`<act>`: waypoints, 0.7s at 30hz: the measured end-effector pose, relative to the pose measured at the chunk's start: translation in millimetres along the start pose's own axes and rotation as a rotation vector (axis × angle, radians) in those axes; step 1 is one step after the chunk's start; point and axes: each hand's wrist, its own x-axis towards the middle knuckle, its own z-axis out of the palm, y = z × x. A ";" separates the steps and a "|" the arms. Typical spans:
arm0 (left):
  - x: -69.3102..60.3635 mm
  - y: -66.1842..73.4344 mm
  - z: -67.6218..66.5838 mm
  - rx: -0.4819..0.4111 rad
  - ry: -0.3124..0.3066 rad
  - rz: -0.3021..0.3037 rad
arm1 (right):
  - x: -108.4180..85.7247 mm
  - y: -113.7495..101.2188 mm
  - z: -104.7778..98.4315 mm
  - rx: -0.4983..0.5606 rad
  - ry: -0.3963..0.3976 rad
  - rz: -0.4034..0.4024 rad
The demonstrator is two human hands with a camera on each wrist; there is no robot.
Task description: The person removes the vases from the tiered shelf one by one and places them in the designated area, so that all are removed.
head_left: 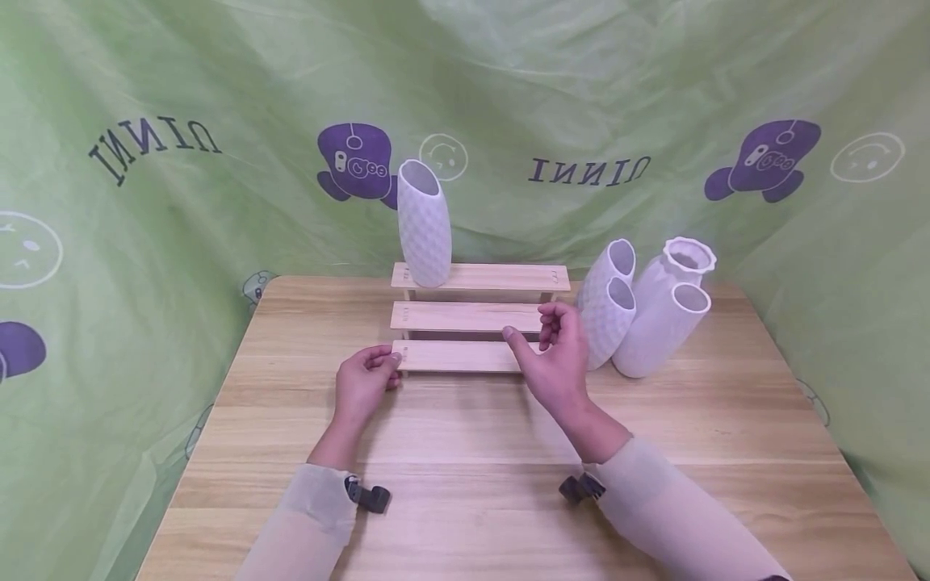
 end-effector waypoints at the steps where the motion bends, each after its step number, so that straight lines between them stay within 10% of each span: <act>1: 0.1 -0.3 -0.2 0.000 0.000 -0.001 | 0.5 0.3 1.8 -0.002 -0.005 0.004; 21: 0.4 0.3 -1.3 -0.016 -0.001 -0.006 | 11.4 4.3 36.9 0.037 -0.059 0.082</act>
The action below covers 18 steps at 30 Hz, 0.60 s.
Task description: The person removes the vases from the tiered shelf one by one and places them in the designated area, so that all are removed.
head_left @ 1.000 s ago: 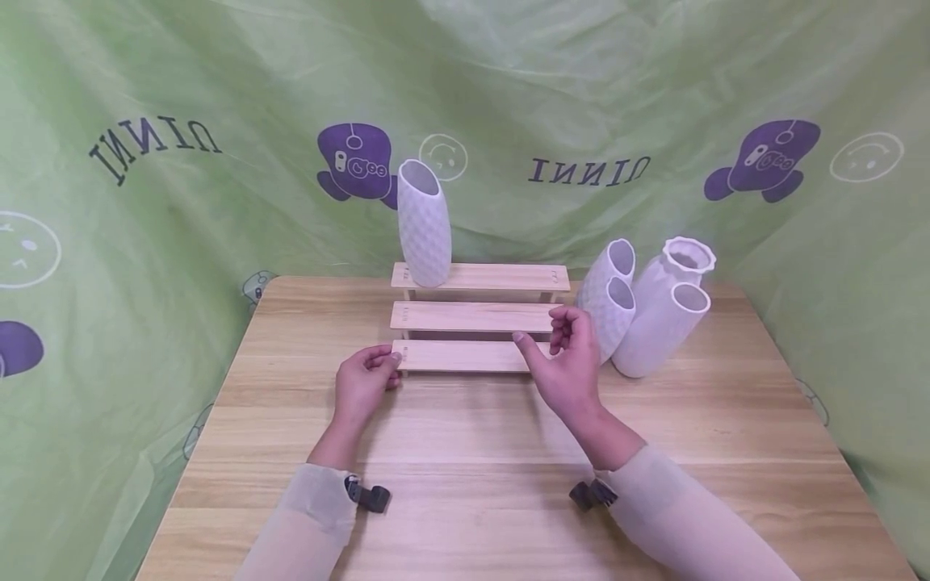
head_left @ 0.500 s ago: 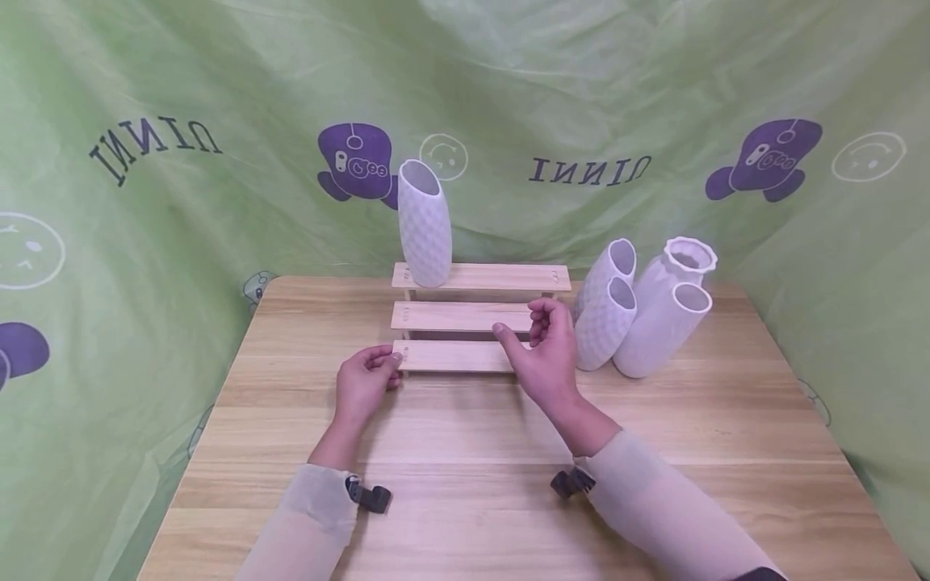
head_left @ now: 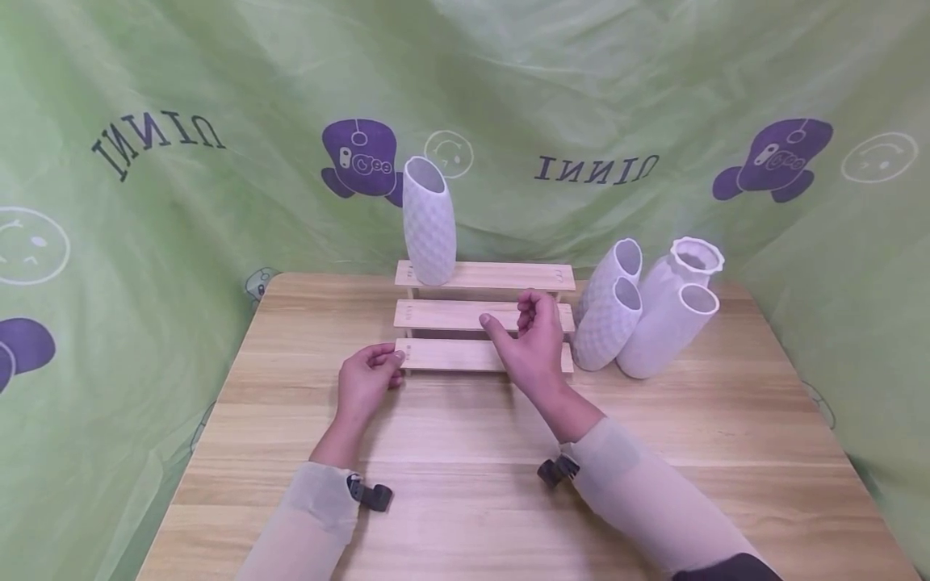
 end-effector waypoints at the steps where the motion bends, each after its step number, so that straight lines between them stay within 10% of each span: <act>1: 0.0 0.1 0.1 0.000 -0.001 0.000 | 1.1 -0.1 1.6 -0.011 0.000 0.004; 18: -0.9 2.1 1.9 0.014 0.010 0.015 | 20.3 -3.3 27.8 -0.055 -0.004 0.009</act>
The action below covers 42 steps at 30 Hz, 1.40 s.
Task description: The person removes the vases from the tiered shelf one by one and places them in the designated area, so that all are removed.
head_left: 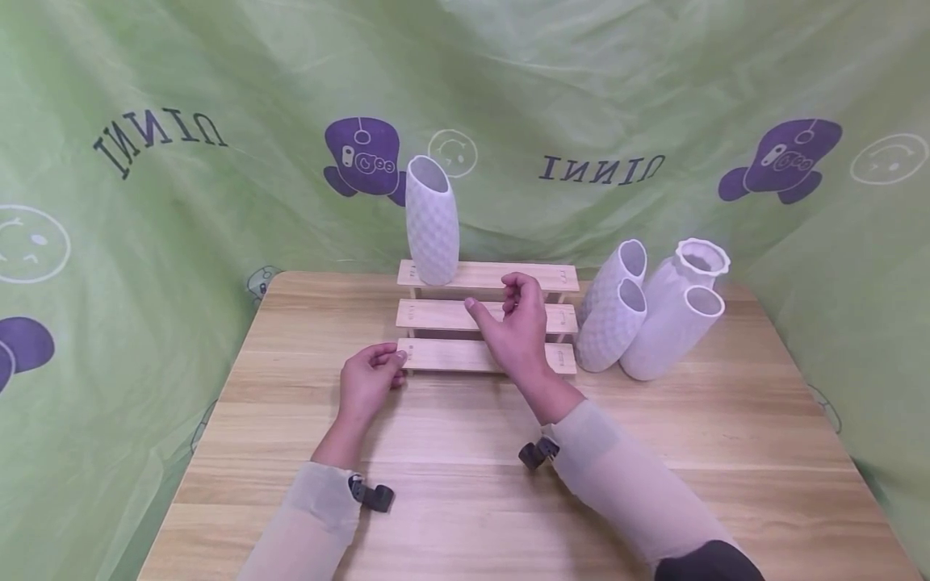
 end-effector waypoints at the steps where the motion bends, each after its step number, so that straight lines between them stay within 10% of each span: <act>1: 0.0 0.1 -0.2 -0.002 0.002 0.001 | 2.0 -1.2 1.3 0.006 -0.005 -0.003; 42: 0.4 -1.1 -0.6 0.004 -0.010 -0.016 | 53.8 -17.2 60.1 -0.155 -0.203 0.082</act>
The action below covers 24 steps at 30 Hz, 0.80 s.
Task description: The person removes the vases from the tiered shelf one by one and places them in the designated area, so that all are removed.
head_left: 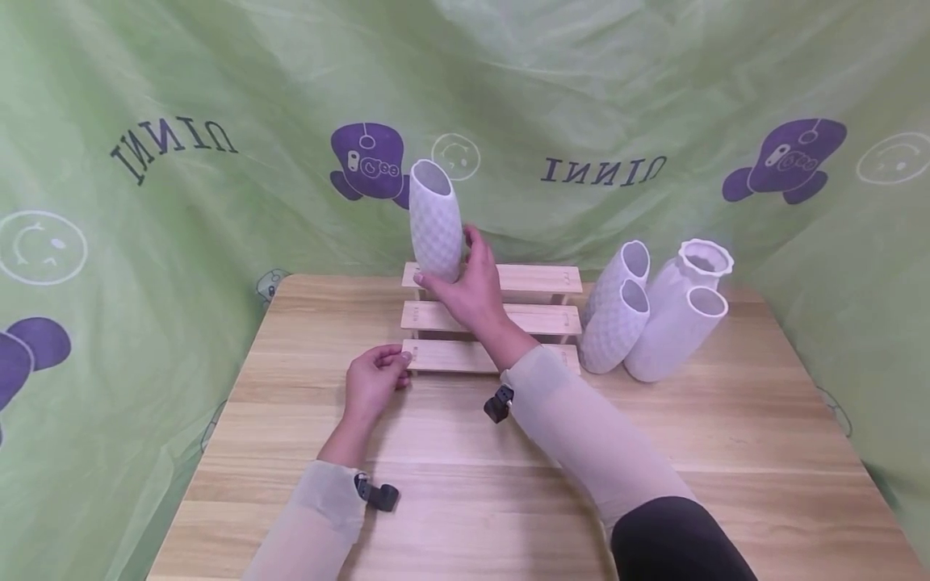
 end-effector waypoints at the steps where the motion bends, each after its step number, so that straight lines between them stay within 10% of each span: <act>1: -0.1 0.5 -0.1 -0.001 0.000 0.001 | 1.6 -0.8 0.7 -0.009 0.000 0.002; 24: 0.1 0.3 -0.8 0.002 0.000 0.013 | 11.0 -3.3 6.5 -0.018 0.002 -0.034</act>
